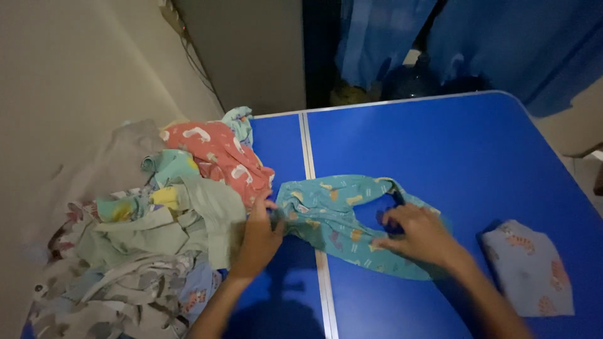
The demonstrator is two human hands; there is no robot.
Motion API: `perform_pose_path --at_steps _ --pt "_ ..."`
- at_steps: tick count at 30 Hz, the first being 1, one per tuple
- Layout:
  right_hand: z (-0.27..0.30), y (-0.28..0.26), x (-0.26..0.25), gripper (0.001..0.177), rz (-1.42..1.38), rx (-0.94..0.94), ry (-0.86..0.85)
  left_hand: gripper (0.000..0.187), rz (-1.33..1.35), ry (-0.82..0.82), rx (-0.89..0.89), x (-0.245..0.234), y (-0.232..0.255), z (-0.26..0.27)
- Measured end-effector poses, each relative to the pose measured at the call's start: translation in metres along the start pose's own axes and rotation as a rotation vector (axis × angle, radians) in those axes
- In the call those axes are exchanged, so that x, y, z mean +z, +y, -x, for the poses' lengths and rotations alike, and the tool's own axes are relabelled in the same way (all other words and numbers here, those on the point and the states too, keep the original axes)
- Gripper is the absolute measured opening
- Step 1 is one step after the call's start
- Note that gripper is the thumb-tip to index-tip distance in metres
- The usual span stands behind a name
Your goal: The person folds two baby shirts on a blue table. They first fold a light blue shirt with orange tiger patterns, then a teal shirt with yellow patterns, smoothing and aligning each before stacking them.
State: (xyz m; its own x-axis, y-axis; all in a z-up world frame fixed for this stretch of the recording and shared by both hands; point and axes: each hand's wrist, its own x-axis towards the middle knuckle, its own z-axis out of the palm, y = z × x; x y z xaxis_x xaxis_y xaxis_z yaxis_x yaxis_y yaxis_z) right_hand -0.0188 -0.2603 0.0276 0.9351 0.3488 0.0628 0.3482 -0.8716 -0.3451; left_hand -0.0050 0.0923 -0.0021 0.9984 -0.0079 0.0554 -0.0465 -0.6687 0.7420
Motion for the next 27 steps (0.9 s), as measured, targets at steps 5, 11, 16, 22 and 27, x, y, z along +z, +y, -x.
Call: perform_pose_path --at_steps 5,11,16,22,27 --pt "0.003 -0.008 -0.01 0.032 -0.169 -0.03 -0.243 0.041 0.057 0.041 0.206 -0.013 -0.008 -0.001" --pt "0.014 0.013 -0.018 0.021 -0.434 0.098 -0.515 0.049 -0.185 -0.276 0.142 -0.025 -0.031 0.01" --pt "0.009 0.033 -0.012 0.024 -0.289 0.063 -0.603 0.014 -0.232 -0.337 0.246 -0.022 -0.034 0.007" --pt "0.006 0.015 -0.024 0.024 -0.144 0.252 -0.046 0.022 -0.66 0.094 0.352 0.022 -0.035 -0.018" --pt "-0.004 0.055 0.022 0.052 0.088 0.283 0.024 0.031 -0.696 0.292 0.539 0.078 -0.079 -0.06"
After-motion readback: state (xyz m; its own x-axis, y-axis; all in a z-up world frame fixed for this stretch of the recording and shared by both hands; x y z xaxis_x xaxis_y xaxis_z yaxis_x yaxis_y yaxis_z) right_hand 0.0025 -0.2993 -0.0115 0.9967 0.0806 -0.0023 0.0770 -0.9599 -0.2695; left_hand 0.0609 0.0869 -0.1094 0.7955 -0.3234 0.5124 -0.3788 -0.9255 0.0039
